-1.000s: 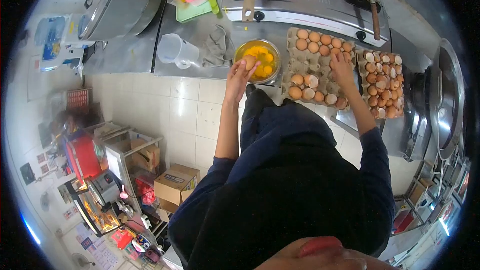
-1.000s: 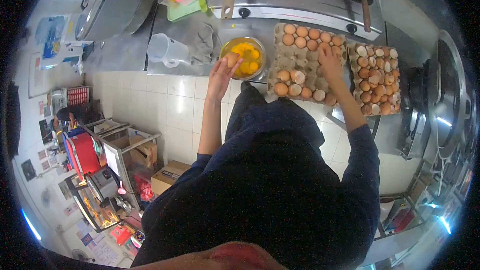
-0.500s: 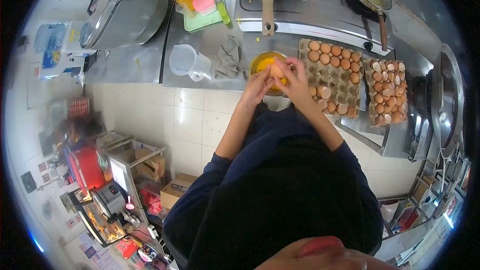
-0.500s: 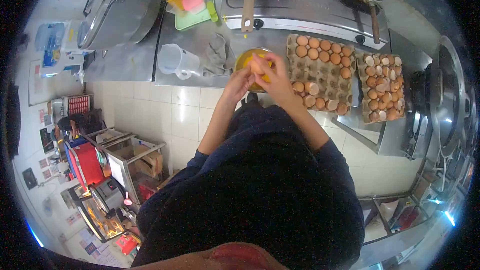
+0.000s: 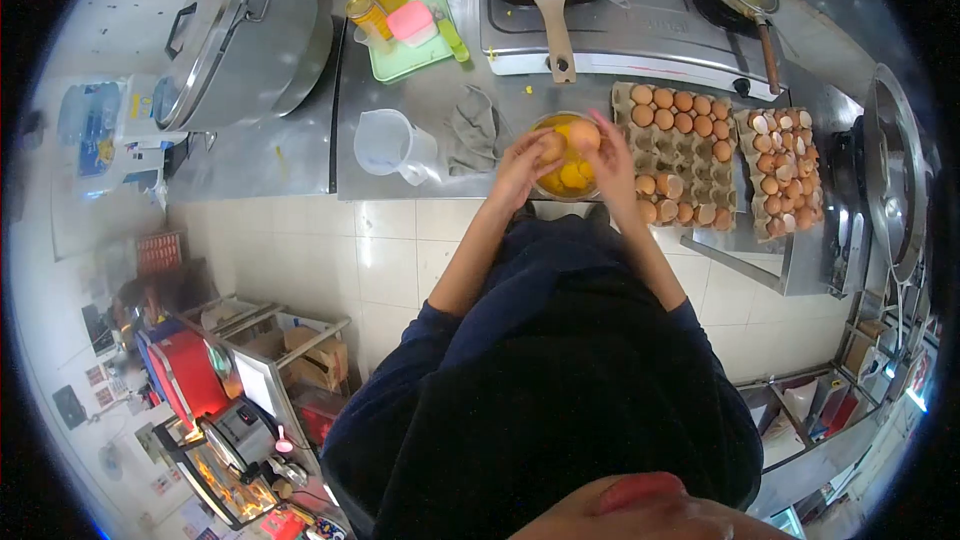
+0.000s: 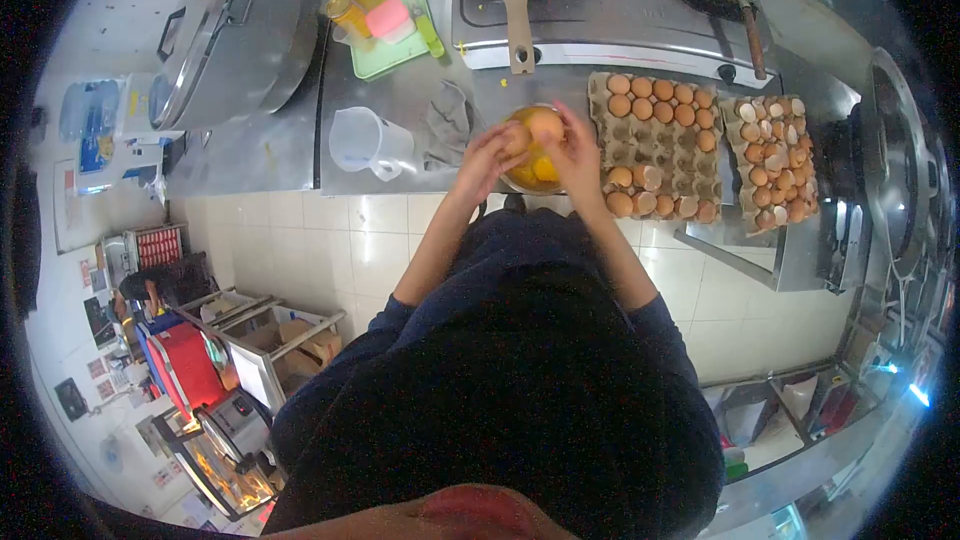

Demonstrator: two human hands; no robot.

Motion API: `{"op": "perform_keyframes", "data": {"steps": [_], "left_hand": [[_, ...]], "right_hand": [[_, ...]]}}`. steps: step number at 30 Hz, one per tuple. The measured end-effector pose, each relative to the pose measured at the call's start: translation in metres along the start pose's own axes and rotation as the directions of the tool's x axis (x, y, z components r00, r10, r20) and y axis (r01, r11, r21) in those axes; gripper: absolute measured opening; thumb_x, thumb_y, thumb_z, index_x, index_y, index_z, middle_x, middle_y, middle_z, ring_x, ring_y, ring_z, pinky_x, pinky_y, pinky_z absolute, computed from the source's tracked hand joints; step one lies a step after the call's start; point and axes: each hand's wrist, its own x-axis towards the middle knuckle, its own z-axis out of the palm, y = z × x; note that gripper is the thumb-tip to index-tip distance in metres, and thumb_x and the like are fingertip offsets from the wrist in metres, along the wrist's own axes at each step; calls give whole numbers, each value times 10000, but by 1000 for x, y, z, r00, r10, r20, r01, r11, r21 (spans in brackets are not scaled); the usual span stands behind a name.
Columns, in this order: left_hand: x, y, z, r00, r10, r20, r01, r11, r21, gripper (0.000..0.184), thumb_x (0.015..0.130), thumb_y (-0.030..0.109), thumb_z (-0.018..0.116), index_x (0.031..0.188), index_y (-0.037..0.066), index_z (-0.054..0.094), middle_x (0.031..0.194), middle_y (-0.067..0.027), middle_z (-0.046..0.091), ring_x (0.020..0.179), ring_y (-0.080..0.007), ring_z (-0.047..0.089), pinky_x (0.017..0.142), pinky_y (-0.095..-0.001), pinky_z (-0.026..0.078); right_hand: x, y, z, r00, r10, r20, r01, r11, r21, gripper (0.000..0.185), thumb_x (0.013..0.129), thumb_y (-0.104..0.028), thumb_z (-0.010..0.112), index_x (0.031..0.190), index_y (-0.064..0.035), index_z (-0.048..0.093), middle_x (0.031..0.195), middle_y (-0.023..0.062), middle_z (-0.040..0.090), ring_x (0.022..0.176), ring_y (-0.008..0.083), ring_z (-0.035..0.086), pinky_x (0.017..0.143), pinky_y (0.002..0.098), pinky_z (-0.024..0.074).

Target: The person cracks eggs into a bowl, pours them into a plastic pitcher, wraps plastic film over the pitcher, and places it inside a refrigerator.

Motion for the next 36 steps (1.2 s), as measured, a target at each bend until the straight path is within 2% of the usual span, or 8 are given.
{"op": "perform_keyframes", "data": {"steps": [3,7,13,18,28,33,34,36], "left_hand": [[4,8,-9,990,94,105,-115,971,209,375,898,171,673,1228,6,600,1096,-52,643,995,-165,626,888,-288,498],[4,22,-3,972,103,211,-216,750,625,446,831,199,752,1205,-4,620,1009,-27,653,948,-144,606,855,-268,473],[10,20,-8,924,253,287,-379,492,784,402,755,238,804,1041,3,646,947,-106,698,858,-176,661,794,-296,510],[13,12,-7,909,307,282,-390,387,835,369,748,242,803,960,0,623,910,-143,695,828,-239,683,760,-336,525],[18,10,-12,888,338,311,-409,272,871,406,700,213,809,1011,34,619,932,-177,690,870,-335,682,775,-383,540],[16,16,-8,813,420,404,-497,139,856,437,708,151,784,1098,70,602,1087,-179,658,1007,-353,638,846,-398,521],[15,17,-7,795,439,419,-523,145,840,450,712,128,776,1123,85,597,1125,-174,646,1041,-359,623,868,-402,513],[18,18,-6,790,427,441,-555,192,809,462,711,113,776,1136,93,596,1118,-165,649,1033,-362,625,874,-401,511]], "right_hand": [[-1,-7,-12,899,418,133,-436,819,373,318,942,-162,644,1211,-62,506,1023,39,586,914,132,611,756,251,498],[-4,-11,-14,863,444,240,-505,775,380,256,934,-166,650,1120,-90,490,996,40,593,898,114,608,692,240,488],[-9,19,-8,987,134,85,-123,985,-124,359,863,-182,724,1169,-65,577,981,39,613,833,125,632,719,272,525],[-10,36,-1,996,-43,-84,-2,882,-472,412,751,-130,747,1149,-51,674,1001,106,640,733,160,678,661,260,551],[-13,32,2,995,-49,-90,-14,802,-598,485,745,-76,698,1227,-64,643,1055,147,652,815,200,684,701,299,564],[-11,24,-3,907,-407,110,315,480,-819,501,800,3,650,1293,-63,585,1115,124,653,988,174,644,798,290,531],[-12,26,-4,908,-406,107,311,480,-820,501,800,3,650,1293,-63,585,1115,124,653,988,174,644,798,290,531],[-15,30,-4,994,16,-112,-36,983,-183,439,852,-36,665,1283,-44,583,1152,74,653,1007,124,619,811,273,511]]}}
